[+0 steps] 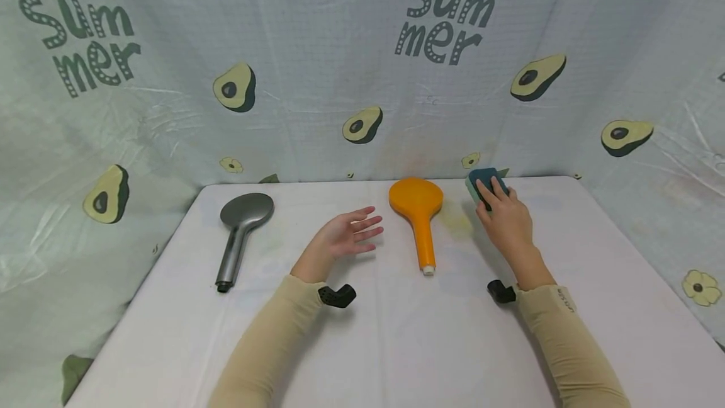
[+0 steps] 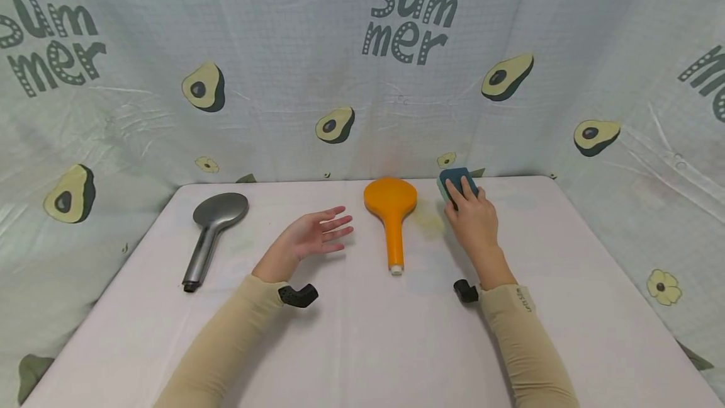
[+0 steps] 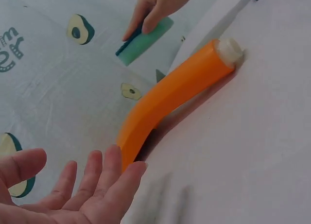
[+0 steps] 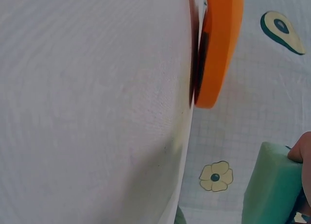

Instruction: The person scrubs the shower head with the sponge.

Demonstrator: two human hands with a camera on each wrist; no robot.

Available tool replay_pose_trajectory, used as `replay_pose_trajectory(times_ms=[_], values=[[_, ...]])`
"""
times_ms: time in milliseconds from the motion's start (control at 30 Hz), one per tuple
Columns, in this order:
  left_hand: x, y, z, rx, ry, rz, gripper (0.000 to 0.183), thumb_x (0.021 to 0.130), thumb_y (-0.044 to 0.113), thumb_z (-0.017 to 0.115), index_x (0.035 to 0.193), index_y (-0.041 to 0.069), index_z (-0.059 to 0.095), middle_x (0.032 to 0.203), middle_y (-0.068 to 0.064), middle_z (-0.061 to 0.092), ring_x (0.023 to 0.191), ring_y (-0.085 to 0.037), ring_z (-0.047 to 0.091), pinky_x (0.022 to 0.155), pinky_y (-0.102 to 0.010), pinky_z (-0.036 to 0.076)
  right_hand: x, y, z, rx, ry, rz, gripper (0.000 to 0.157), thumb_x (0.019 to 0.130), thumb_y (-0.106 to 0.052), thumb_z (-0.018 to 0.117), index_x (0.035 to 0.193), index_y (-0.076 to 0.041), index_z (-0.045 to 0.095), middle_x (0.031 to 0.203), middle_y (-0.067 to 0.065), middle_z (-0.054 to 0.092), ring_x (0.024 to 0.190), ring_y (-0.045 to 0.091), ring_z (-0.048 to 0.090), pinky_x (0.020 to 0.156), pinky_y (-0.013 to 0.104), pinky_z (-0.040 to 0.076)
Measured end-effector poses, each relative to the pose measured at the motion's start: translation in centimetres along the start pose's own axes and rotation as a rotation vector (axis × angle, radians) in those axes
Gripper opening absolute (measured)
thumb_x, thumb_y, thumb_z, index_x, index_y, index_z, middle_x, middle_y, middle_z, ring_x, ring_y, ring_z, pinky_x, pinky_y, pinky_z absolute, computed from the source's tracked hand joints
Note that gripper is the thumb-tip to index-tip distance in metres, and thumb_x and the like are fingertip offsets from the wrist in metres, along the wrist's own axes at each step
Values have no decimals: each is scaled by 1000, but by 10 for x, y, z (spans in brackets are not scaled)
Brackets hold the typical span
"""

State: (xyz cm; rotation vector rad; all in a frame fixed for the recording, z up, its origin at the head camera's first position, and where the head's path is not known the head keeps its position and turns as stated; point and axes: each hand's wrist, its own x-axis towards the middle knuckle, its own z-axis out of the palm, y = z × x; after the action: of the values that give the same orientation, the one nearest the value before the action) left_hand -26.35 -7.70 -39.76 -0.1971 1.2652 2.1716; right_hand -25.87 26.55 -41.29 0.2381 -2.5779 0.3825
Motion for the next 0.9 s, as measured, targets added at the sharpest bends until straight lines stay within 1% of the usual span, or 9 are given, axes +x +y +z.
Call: replay_pose_trajectory(times_ms=[100, 333, 433, 567, 633, 700, 733, 800, 900], values=[[9, -11, 6, -1, -15, -32, 54, 111, 17, 39, 162, 8, 25, 163, -18, 33, 149, -36, 32, 118, -63, 19, -1, -1, 1, 15, -16, 12, 45, 102, -15, 58, 146, -4, 56, 148, 29, 47, 124, 60, 48, 82, 65, 50], [25, -29, 20, -11, -16, -62, 52, 110, 18, 42, 159, 3, 31, 158, -22, 39, 146, -40, 37, 117, -62, 22, -1, -2, 2, 46, -25, 30, 45, 103, -15, 58, 147, -4, 55, 149, 29, 45, 124, 59, 48, 61, 58, 49], [33, -34, 25, -11, -11, -70, 51, 110, 17, 42, 158, 1, 32, 157, -23, 40, 145, -40, 38, 118, -61, 23, 1, -4, 0, 50, -42, 40, 46, 104, -15, 57, 148, -5, 53, 150, 29, 44, 125, 59, 47, 65, 59, 50], [43, -38, 31, -14, -8, -91, 50, 110, 17, 41, 157, 0, 32, 157, -24, 40, 145, -40, 39, 118, -59, 24, 3, -5, -3, 59, -100, 68, 48, 105, -17, 54, 152, -6, 49, 154, 27, 40, 130, 59, 44, 70, 61, 50], [46, -40, 35, -23, -1, -100, 49, 110, 16, 41, 156, 0, 34, 156, -25, 39, 144, -40, 39, 117, -59, 25, 4, -5, -3, 63, -116, 75, 48, 106, -17, 54, 152, -7, 48, 155, 27, 39, 131, 59, 42, 68, 60, 50], [48, -42, 39, -32, 8, -109, 44, 110, 15, 42, 151, -1, 39, 156, -26, 39, 144, -41, 39, 117, -57, 26, 4, -5, -2, 69, -115, 79, 48, 106, -18, 54, 152, -7, 48, 155, 26, 39, 131, 59, 42, 64, 58, 50], [50, -43, 41, -37, 14, -111, 40, 109, 14, 42, 146, -1, 43, 156, -27, 39, 144, -41, 39, 117, -57, 27, 4, -6, -2, 70, -112, 82, 48, 106, -18, 53, 152, -7, 48, 155, 26, 39, 131, 59, 42, 66, 59, 50], [53, -44, 44, -40, 27, -114, 28, 109, 13, 44, 133, 0, 49, 155, -28, 39, 143, -42, 39, 117, -56, 28, 4, -6, -2, 71, -103, 84, 48, 106, -18, 53, 152, -7, 49, 155, 26, 39, 131, 59, 42, 65, 59, 50], [59, -45, 47, -36, 48, -118, 12, 108, 12, 45, 113, 4, 51, 153, -28, 40, 141, -43, 41, 117, -53, 30, 4, -6, -3, 73, -92, 86, 47, 106, -17, 53, 152, -7, 49, 154, 26, 40, 131, 59, 43, 67, 60, 50]])
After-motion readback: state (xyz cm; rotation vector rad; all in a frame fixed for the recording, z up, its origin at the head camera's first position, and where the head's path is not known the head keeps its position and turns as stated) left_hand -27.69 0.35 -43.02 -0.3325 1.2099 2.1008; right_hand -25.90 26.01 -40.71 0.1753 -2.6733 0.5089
